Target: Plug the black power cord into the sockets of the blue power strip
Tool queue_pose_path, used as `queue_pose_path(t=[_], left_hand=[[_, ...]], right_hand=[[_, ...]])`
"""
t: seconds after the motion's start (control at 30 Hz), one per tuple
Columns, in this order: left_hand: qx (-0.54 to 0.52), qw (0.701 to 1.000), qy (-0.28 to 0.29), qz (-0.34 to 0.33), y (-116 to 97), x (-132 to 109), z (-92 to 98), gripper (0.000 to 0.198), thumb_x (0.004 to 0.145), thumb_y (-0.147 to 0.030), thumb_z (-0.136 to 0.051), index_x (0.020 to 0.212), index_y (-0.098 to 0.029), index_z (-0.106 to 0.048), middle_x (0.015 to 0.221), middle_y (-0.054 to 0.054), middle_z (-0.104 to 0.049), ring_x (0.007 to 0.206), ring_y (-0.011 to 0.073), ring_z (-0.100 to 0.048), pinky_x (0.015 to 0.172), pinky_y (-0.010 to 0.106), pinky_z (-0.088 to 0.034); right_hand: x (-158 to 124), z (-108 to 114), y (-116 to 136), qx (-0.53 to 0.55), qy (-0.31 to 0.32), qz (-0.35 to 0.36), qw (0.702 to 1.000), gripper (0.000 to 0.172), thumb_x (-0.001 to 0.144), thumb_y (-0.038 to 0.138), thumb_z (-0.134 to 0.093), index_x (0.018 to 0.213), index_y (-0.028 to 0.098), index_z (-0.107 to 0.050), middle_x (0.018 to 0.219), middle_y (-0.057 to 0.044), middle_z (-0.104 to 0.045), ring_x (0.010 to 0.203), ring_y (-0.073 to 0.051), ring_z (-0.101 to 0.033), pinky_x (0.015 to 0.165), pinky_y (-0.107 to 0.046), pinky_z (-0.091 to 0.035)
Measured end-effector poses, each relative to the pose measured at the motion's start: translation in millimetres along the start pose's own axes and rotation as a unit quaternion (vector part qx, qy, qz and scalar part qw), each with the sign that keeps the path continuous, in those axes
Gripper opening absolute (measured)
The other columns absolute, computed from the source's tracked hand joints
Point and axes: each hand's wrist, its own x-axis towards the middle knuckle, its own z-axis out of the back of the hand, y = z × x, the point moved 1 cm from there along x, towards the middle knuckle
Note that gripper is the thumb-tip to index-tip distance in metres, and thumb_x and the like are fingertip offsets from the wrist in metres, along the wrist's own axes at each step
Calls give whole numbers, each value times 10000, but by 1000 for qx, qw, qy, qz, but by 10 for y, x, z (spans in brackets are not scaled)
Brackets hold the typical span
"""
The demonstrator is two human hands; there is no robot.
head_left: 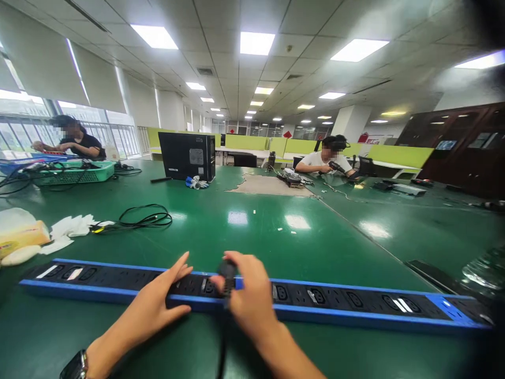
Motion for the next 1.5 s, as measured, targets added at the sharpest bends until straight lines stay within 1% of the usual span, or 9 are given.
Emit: queue_pose_path(t=[0.17,0.3,0.73,0.87,0.97,1.07,1.2,1.37,1.5], left_hand=[[13,1000,-7,5,-30,13,12,939,793,-373,-688,1552,-290,-140,1362,86,-612,1275,273,-558,1085,473,-433],[28,999,-14,18,-62,41,10,882,826,-456,-646,1545,-277,-168,1317,80,-648,1246,280,-583,1054,459,-463],[40,999,-33,13,-156,82,-5,712,846,-512,-601,1468,-257,-366,1284,70,-671,1190,280,-625,1040,450,-485],[38,995,-38,-87,-615,174,-316,537,850,-415,-628,1350,-249,-527,1359,99,-610,1281,309,-537,1107,522,-400],[14,985,7,-170,-1138,317,-680,539,849,-269,-624,1374,-248,-502,1377,100,-589,1296,291,-504,1109,527,-388],[14,982,27,-186,-1579,534,-1049,592,829,-235,-663,1390,-249,-478,1382,94,-576,1274,292,-500,1086,521,-399],[4,981,16,-193,-1855,771,-1365,419,866,-215,-630,1277,-265,-567,1138,40,-705,1076,249,-603,969,453,-466],[-62,960,-161,-223,-1611,683,-1079,339,909,-144,-468,1219,-217,-585,1151,65,-703,1088,219,-606,937,385,-457],[-59,968,-223,-97,-1033,497,-636,328,918,-183,-496,1234,-229,-568,1127,57,-709,1028,209,-644,885,348,-491]], right_hand=[[-453,1108,-910,-79,-86,-161,980,443,794,615,-631,994,230,-722,930,-74,-734,798,-219,-686,731,-347,-545],[-742,1535,-1266,-140,-49,-201,968,502,780,648,-618,1029,228,-732,920,-72,-744,771,-217,-700,702,-327,-555],[-643,1160,-945,-203,29,-58,977,283,871,412,-638,1062,208,-684,960,-86,-731,878,-230,-643,778,-394,-533],[-685,1161,-956,-227,45,-27,972,278,889,396,-615,1094,212,-654,983,-78,-725,887,-224,-640,797,-393,-515],[-802,1167,-1028,-270,50,-29,961,466,868,495,-607,1232,205,-577,1108,-104,-696,1005,-259,-623,884,-450,-484],[-956,1171,-1126,-344,45,-32,937,714,791,637,-608,1333,187,-494,1249,-145,-636,1130,-333,-569,987,-563,-388],[-1064,1158,-1194,-387,61,-29,919,647,812,600,-578,1331,224,-494,1326,-128,-596,1195,-331,-528,1030,-545,-327],[-1040,1144,-1165,-400,58,-37,914,723,770,640,-601,1342,214,-481,1319,-128,-601,1199,-333,-513,1037,-533,-300],[-1017,1113,-1138,-400,52,-36,914,766,761,696,-577,1337,199,-488,1311,-130,-607,1196,-340,-507,1042,-542,-280]])
